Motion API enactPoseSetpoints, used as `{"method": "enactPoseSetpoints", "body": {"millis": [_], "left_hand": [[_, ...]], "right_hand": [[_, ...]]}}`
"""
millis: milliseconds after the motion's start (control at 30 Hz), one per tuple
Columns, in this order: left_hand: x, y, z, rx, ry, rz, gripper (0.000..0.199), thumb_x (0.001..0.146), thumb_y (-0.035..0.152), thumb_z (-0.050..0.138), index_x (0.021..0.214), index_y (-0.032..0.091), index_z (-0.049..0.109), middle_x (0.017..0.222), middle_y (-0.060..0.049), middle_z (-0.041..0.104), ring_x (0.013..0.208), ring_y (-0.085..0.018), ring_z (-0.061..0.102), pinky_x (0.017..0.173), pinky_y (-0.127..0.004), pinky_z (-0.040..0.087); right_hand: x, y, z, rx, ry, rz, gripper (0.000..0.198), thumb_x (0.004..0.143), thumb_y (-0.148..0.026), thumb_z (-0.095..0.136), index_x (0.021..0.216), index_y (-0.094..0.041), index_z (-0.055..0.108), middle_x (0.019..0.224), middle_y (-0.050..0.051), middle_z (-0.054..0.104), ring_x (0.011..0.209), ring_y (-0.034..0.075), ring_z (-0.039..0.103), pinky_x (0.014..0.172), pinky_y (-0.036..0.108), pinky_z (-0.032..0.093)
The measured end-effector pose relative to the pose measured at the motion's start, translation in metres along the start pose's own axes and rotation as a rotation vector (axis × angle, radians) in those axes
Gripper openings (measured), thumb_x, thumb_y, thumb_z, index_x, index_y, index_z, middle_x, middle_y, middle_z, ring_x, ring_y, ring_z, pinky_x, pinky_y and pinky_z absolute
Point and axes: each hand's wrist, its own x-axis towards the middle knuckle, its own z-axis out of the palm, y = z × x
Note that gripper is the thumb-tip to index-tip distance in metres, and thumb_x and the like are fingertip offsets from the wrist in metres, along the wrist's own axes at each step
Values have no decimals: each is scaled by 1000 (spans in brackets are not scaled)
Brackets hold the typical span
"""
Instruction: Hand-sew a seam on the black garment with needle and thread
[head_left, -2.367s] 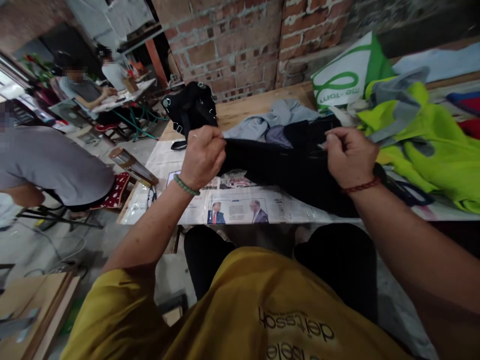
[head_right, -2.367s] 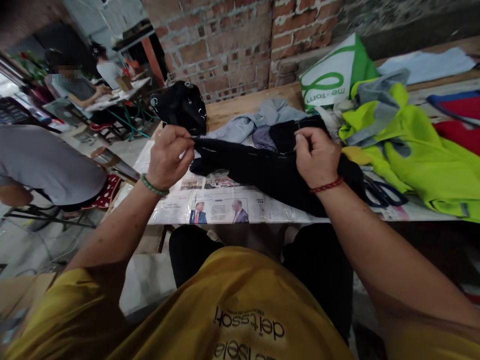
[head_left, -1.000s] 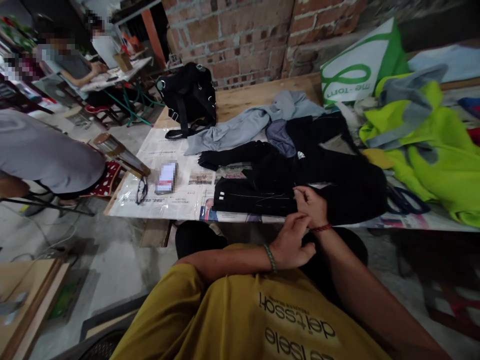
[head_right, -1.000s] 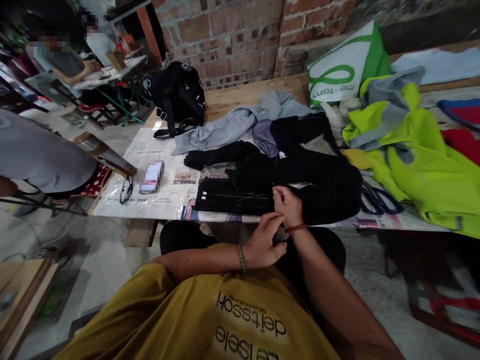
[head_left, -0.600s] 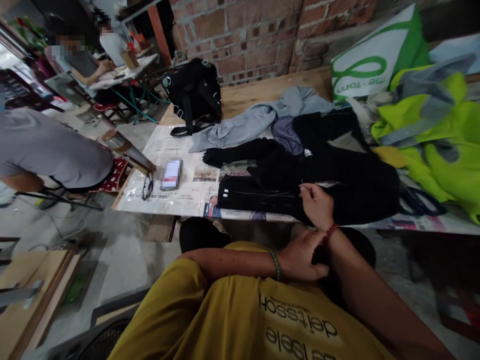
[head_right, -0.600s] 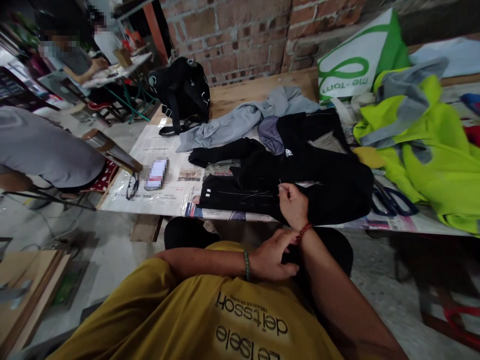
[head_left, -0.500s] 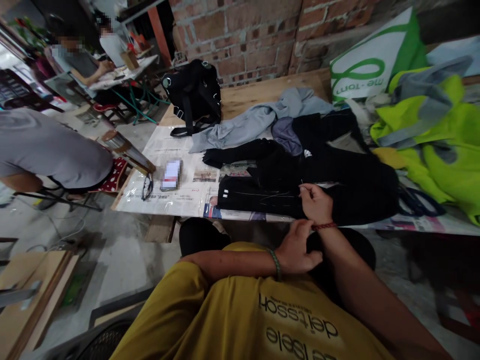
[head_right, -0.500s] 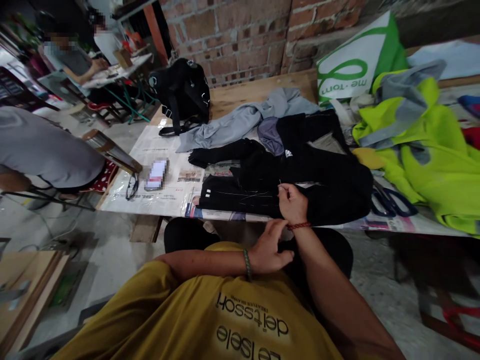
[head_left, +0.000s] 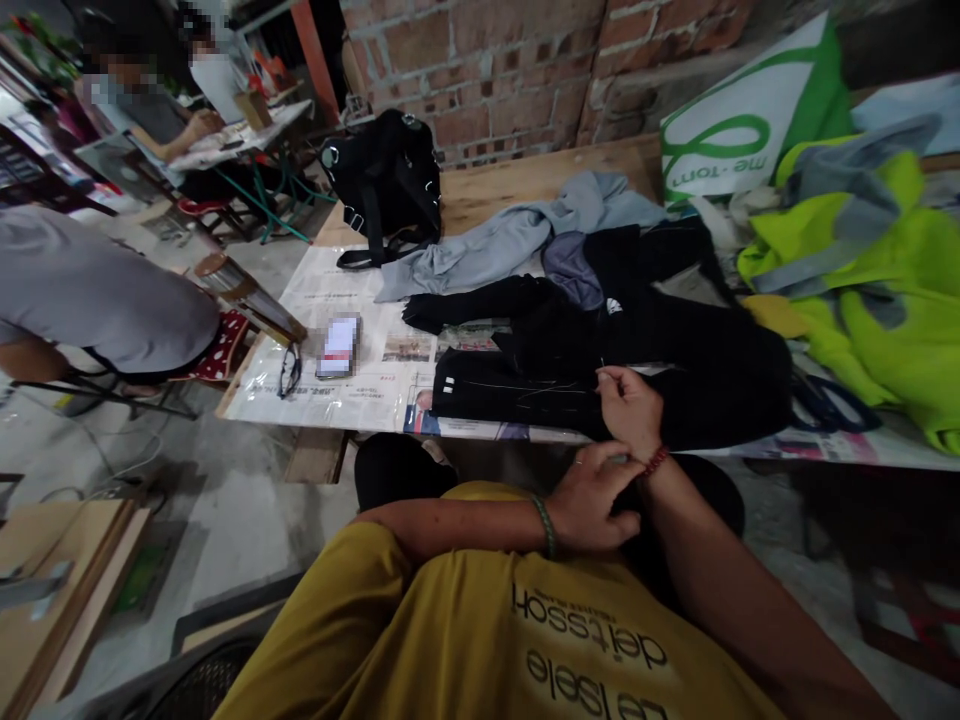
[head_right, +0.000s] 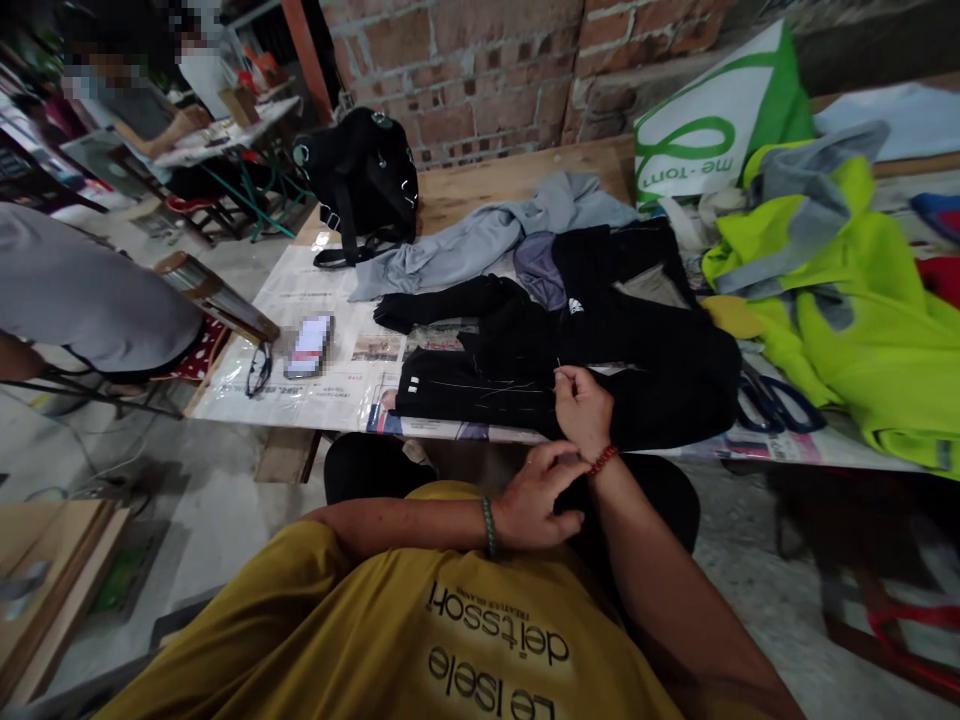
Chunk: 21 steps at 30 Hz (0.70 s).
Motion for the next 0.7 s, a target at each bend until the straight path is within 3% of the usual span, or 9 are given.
{"method": "enactPoseSetpoints", "body": {"millis": [67,133,300,400,500,700], "left_hand": [[0,-1,-1,54,46,-11,62,64,24,63,123,20,46,144,-12,20,131,-34,23,107,-51,27],[-1,1,-1,66,2,-23,65,65,24,63,126,21,43,147,-12,11,132,-37,20,105,-54,26],[-8,11,-1,44,-206,-5,85,68,23,57,141,21,13,147,-14,15,133,-33,22,106,-51,27],[-11,14,-1,18,-265,8,90,68,24,56,142,17,6,144,-16,20,132,-30,25,106,-45,31],[-10,13,-1,26,-256,-36,91,67,26,58,143,19,6,145,-15,18,132,-32,24,105,-47,32],[-6,10,-6,72,-231,-82,86,68,30,61,141,21,17,151,-12,-2,136,-37,11,107,-54,24]], "right_hand": [[0,-1,0,15,-1,2,25,79,-36,47,86,-19,65,65,3,64,57,15,56,57,28,44],[0,-1,0,31,3,4,26,80,-37,47,87,-19,65,65,2,64,56,15,55,57,27,44],[0,-2,-2,60,20,32,26,80,-36,47,87,-17,64,65,1,62,59,14,54,60,26,43],[-1,-2,-2,89,20,50,26,80,-35,47,88,-17,65,66,1,62,59,13,53,61,26,43],[-1,-3,-2,88,19,67,26,80,-35,47,87,-17,65,66,1,62,59,13,53,61,26,42],[0,-3,-2,87,12,67,27,79,-36,47,87,-17,65,64,1,61,57,13,53,59,26,42]]}}
